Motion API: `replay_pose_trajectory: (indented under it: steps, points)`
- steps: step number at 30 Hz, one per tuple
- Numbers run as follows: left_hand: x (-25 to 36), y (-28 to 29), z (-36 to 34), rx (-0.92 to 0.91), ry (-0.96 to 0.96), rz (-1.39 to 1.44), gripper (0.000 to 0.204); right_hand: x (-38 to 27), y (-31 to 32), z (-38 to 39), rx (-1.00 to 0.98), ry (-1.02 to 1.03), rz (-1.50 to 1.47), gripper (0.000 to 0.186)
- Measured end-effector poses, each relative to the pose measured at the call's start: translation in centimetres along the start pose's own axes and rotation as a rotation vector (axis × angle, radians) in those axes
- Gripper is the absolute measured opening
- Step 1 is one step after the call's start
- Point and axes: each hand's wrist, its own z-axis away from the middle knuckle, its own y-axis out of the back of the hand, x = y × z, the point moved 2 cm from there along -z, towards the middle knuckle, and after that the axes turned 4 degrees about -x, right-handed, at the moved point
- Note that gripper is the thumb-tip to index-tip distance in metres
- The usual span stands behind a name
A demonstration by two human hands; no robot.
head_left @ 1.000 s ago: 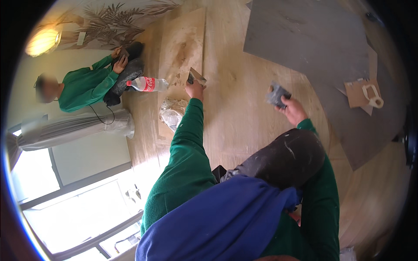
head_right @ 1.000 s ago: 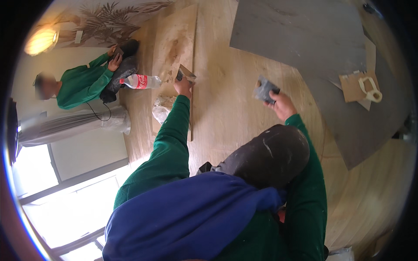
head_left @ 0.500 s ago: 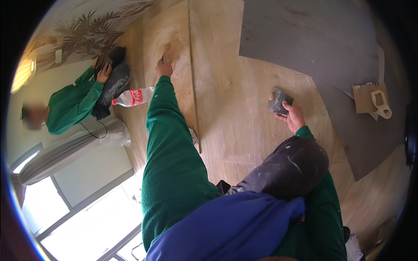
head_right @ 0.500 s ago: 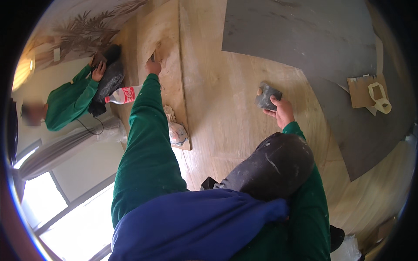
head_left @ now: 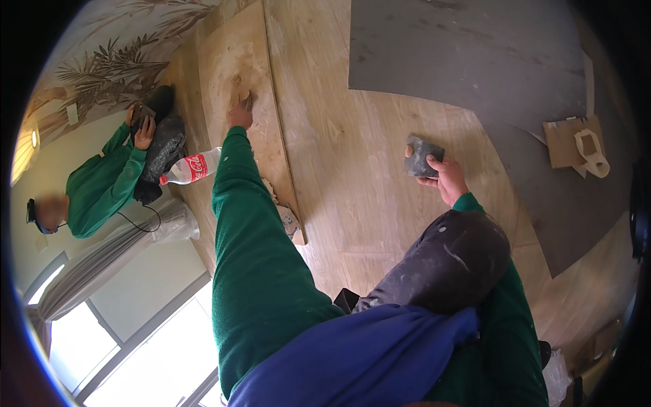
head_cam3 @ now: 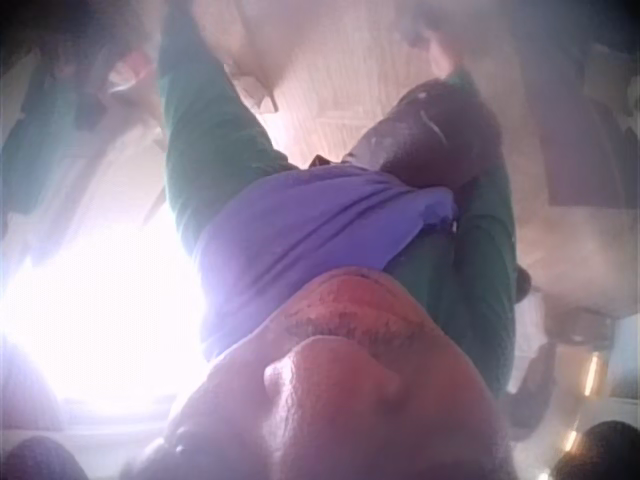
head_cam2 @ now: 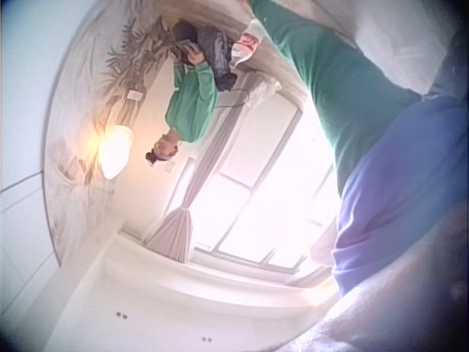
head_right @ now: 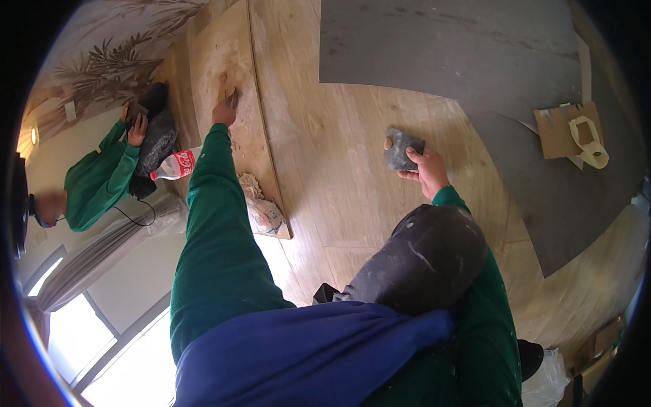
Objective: The person applies wood filler to gaps in the flooring using a spreader.
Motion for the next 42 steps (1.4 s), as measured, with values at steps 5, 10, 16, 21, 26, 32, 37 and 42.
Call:
replay_pose_trajectory:
  steps: [5,10,16,21,26,32,37,42]
  points:
    - [0.1,1.8,3.4,0.097,0.226,0.761,0.048,0.1,0.8,-0.2,-0.009,0.014,-0.002,0.030]
    - [3.9,6.9,11.6,0.560,0.095,1.286,0.047,0.1,-0.2,0.5,-0.053,0.042,-0.012,0.031]
    - [17.7,18.4,23.9,0.572,-0.470,1.571,0.035,-0.9,2.6,0.7,-0.295,0.028,-0.061,0.032]
    - [32.4,21.4,34.7,0.386,-0.996,1.675,0.034,-9.2,3.6,13.9,-0.370,0.385,-0.152,0.026]
    - [47.7,23.5,44.4,0.448,-1.532,1.452,0.038,-19.9,6.4,33.8,-0.218,0.814,-0.135,0.023]
    - [58.4,27.2,58.1,0.629,-2.213,1.121,0.054,-17.5,9.2,52.8,-0.262,0.927,-0.155,0.024]
    - [61.2,28.0,65.6,0.633,-2.262,0.929,0.054,-12.9,12.9,62.8,-0.139,1.124,-0.134,0.026]
    - [61.9,28.4,70.8,-0.103,-1.693,1.478,0.035,-10.4,15.5,68.7,0.004,1.444,0.035,0.027]
